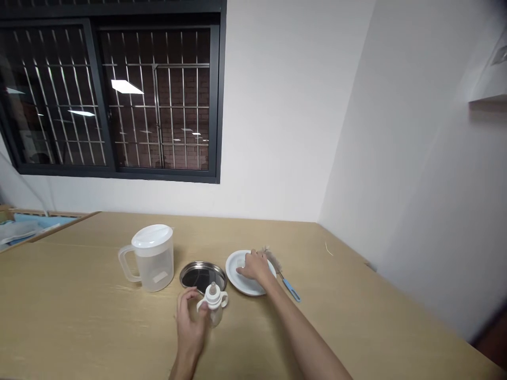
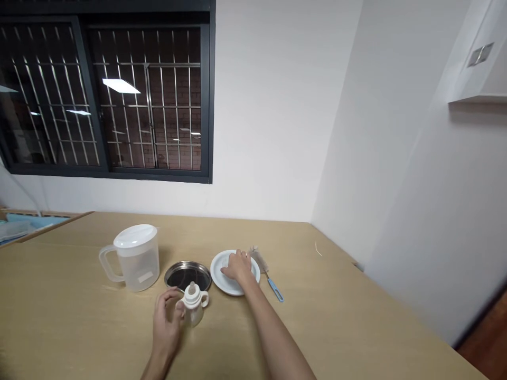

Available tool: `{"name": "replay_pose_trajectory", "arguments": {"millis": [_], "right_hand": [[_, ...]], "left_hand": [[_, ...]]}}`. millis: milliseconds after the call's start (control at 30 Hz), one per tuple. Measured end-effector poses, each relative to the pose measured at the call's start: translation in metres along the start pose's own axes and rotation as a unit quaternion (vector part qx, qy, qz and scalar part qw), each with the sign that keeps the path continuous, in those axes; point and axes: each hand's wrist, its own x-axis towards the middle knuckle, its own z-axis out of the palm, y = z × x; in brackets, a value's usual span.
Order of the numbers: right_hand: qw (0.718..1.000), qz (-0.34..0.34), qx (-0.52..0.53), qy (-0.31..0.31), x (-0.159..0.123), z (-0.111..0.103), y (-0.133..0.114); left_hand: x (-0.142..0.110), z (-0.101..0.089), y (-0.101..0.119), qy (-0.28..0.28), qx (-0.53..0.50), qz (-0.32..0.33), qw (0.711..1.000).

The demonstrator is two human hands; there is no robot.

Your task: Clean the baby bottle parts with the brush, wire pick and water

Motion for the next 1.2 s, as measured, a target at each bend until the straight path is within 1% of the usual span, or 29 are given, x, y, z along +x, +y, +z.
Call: {"name": "replay_pose_trajectory", "arguments": {"millis": [67, 167, 267, 333, 433, 533, 600, 700, 733, 800, 833, 900, 967, 1067, 1133, 1200], "right_hand": [[1.0, -0.003, -0.019, -0.009, 0.003, 0.006, -0.001], [1.0, -0.009, -0.023, -0.011, 0.003, 0.012, -0.001], [1.0, -0.015, -0.006, 0.01, -0.002, 0.013, 0.001], [0.999, -0.022, 0.016, 0.035, -0.006, 0.01, 0.002], [0.994, -0.042, 0.062, 0.074, -0.013, 0.0, 0.0], [0.985, -0.079, 0.114, 0.104, -0.022, -0.01, -0.009], [0.976, -0.108, 0.147, 0.115, -0.03, -0.018, -0.017], [0.961, -0.156, 0.198, 0.115, -0.045, -0.027, -0.029], [0.951, -0.179, 0.227, 0.108, -0.05, -0.029, -0.032], [0.913, -0.228, 0.33, 0.077, -0.06, -0.031, -0.037], [0.899, -0.237, 0.361, 0.069, -0.064, -0.029, -0.038], [0.892, -0.235, 0.38, 0.062, -0.071, -0.022, -0.039], [0.892, -0.231, 0.387, 0.049, -0.075, -0.009, -0.04], [0.889, -0.226, 0.397, 0.023, -0.076, 0.01, -0.04], [0.888, -0.226, 0.4, 0.02, -0.074, 0.019, -0.042], [0.887, -0.233, 0.397, 0.019, -0.072, 0.024, -0.044]], "left_hand": [[0.002, -0.004, -0.006, 0.031, -0.017, -0.001, 0.999], [0.005, -0.007, -0.012, 0.072, -0.033, -0.051, 0.996], [0.005, -0.008, -0.013, 0.076, -0.046, -0.086, 0.992], [0.005, -0.008, -0.014, 0.069, -0.057, -0.093, 0.992], [0.008, -0.006, -0.017, 0.074, -0.084, -0.083, 0.99], [0.019, -0.002, -0.015, 0.083, -0.114, -0.068, 0.988], [0.032, 0.0, -0.006, 0.089, -0.133, -0.066, 0.985], [0.059, 0.004, 0.021, 0.08, -0.139, -0.043, 0.986], [0.069, 0.005, 0.032, 0.071, -0.136, -0.025, 0.988], [0.09, 0.009, 0.053, 0.063, -0.138, 0.012, 0.988], [0.1, 0.012, 0.062, 0.05, -0.143, 0.027, 0.988], [0.118, 0.017, 0.073, 0.018, -0.16, 0.062, 0.985], [0.133, 0.022, 0.076, -0.054, -0.169, 0.114, 0.978], [0.148, 0.025, 0.068, -0.179, -0.146, 0.183, 0.956], [0.153, 0.023, 0.057, -0.233, -0.128, 0.206, 0.942], [0.155, 0.019, 0.046, -0.272, -0.118, 0.22, 0.929]]}}
